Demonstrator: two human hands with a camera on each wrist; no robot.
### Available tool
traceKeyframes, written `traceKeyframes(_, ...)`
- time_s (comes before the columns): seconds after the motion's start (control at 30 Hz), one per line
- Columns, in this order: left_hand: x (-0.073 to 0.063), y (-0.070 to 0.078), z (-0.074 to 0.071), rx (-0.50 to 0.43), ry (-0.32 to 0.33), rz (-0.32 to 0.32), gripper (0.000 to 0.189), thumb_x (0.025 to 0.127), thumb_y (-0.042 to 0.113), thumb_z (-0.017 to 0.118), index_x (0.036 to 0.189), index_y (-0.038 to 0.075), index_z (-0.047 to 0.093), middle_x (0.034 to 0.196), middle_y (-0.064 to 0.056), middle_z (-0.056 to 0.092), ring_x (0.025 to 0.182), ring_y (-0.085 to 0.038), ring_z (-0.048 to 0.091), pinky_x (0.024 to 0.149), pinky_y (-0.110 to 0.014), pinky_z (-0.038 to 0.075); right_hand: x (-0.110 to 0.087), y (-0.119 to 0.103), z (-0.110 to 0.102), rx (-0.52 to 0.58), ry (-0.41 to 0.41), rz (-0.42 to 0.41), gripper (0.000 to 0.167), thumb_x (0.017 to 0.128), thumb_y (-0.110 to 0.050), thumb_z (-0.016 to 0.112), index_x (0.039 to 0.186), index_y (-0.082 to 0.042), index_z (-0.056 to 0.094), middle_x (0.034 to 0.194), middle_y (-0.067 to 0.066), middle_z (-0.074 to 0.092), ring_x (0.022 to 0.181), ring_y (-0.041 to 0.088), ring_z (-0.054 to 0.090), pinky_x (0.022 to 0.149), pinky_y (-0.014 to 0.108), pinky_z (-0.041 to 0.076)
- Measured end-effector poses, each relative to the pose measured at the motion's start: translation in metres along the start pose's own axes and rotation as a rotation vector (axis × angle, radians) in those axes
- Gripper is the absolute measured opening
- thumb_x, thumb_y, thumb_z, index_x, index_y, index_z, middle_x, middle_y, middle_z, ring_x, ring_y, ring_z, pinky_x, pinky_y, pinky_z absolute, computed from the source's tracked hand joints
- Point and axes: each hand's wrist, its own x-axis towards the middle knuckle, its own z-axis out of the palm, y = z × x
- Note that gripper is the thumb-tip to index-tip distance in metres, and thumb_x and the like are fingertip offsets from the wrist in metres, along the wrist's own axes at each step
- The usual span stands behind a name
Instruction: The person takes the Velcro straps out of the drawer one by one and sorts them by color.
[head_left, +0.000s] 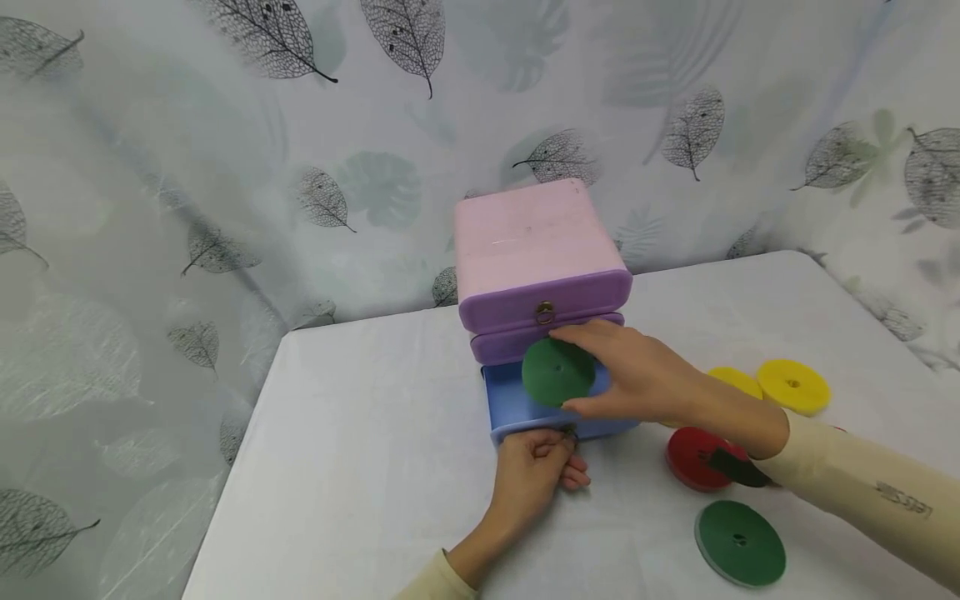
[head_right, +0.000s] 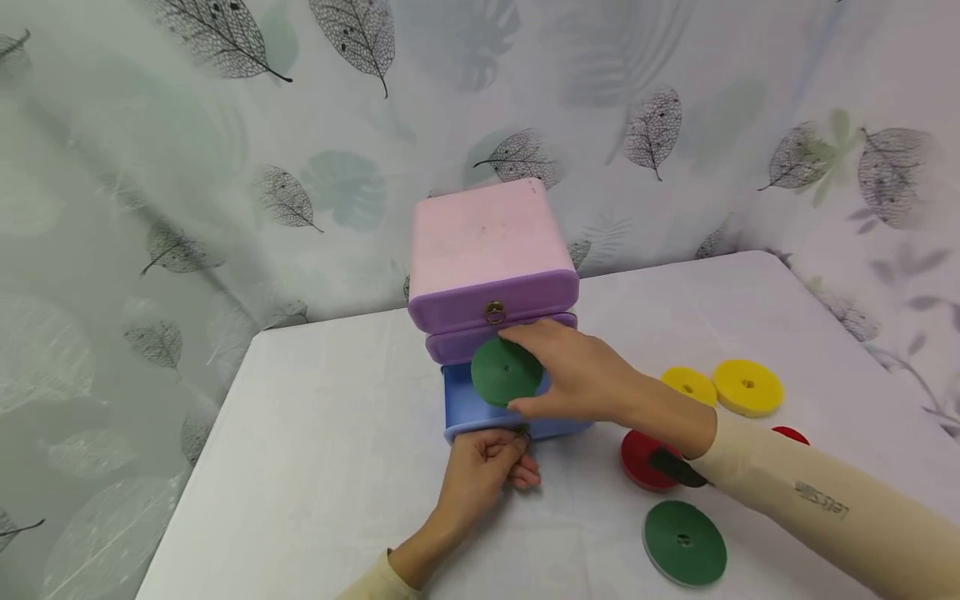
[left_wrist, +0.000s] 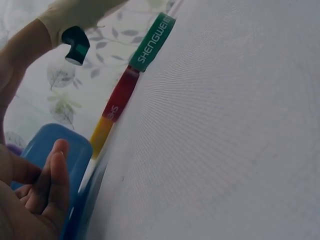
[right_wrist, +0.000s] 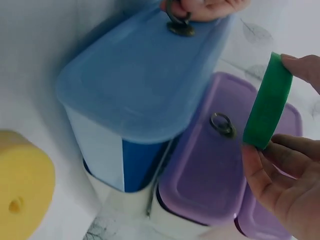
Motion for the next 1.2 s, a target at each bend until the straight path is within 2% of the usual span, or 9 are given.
traceKeyframes(0.33,0.001,0.0,0.0,-0.004,-0.001,-0.007,0.023,0.103,0.006,0.064,0.099,-0.016,0.07,0.076,-0.014,0.074,0.065,-0.02,0.075,0.059,-0.029,0.063,-0.012,0.005,-0.019,0.001,0.044,-0.021,0.08,0.08,-0.031,0.093,0.148,-0.011,0.055,0.141,0.007,0.058,0.119,0.023,0.06,0.094,0.049,0.058)
traceKeyframes(0.67,0.001,0.001,0.001,-0.001,0.008,-0.011,0.022,0.103,0.006,0.065,0.097,-0.015,0.07,0.076,-0.013,0.074,0.066,-0.022,0.075,0.06,-0.032,0.064,-0.027,0.009,-0.037,-0.044,0.087,0.013,0.081,0.079,-0.034,0.093,0.147,-0.01,0.056,0.129,0.001,0.064,0.104,0.014,0.061,0.081,0.039,0.06)
traceKeyframes(0.93,0.002,0.0,0.001,0.007,0.007,0.004,0.023,0.102,0.007,0.065,0.096,-0.015,0.07,0.076,-0.016,0.074,0.067,-0.03,0.075,0.059,-0.032,0.064,-0.04,0.012,-0.043,-0.059,0.113,0.041,0.082,0.078,-0.033,0.094,0.147,-0.01,0.057,0.122,0.0,0.065,0.1,0.011,0.062,0.079,0.038,0.061)
traceKeyframes(1.2,0.002,0.001,0.001,0.009,0.01,-0.008,0.023,0.102,0.007,0.065,0.096,-0.014,0.071,0.075,-0.013,0.074,0.066,-0.026,0.075,0.058,-0.031,0.063,-0.051,0.015,-0.047,-0.077,0.149,0.019,0.084,0.075,-0.03,0.096,0.146,-0.009,0.057,0.121,-0.001,0.065,0.099,0.009,0.061,0.076,0.033,0.06)
